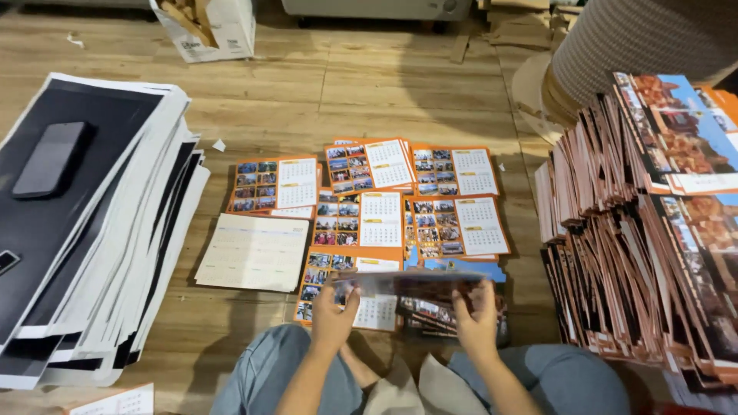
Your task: Sorting and assembling printed calendar booklets by hand on the floor of a print shop.
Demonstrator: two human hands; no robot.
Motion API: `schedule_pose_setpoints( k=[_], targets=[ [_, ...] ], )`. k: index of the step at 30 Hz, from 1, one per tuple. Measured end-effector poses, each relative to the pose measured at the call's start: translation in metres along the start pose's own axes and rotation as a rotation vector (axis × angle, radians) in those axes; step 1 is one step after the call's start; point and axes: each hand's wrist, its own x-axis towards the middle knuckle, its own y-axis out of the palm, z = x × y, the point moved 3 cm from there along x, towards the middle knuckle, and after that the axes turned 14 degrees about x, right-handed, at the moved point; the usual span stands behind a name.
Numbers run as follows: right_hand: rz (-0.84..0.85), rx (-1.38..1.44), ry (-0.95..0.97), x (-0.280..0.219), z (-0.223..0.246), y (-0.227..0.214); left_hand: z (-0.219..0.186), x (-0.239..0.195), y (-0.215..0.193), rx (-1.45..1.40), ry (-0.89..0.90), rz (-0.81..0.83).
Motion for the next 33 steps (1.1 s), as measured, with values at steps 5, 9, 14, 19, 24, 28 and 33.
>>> schedule_pose_setpoints(
  k=[5, 9, 14, 19, 24, 28, 33],
  targets=[
    [-0.025, 0.008, 0.210, -0.001, 0.014, 0.016, 0.009, 0.011, 0.003, -0.174, 0.062, 0.177],
    [-0.058, 0.138, 0.348, 0.001, -0.004, 0.021, 0.017, 0.018, 0.015, -0.139, 0.040, 0.207],
    [-0.012, -0.127, 0.018, -0.003, -0.019, 0.011, 0.000, 0.008, 0.015, -0.140, 0.164, 0.078],
    [0.032, -0.298, -0.003, -0.003, -0.087, -0.008, 0.036, 0.014, 0.030, -0.073, 0.042, 0.128],
    [0.006, -0.514, 0.005, 0.011, -0.053, -0.008, 0.103, 0.042, 0.052, 0.177, -0.090, 0.119],
    [0.039, -0.539, -0.332, 0.013, 0.018, -0.047, 0.055, 0.027, 0.034, -0.021, 0.025, 0.133],
    [-0.471, -0.159, -0.485, 0.023, 0.139, -0.137, 0.035, 0.024, 0.008, -0.196, -0.079, 0.135]
  ],
)
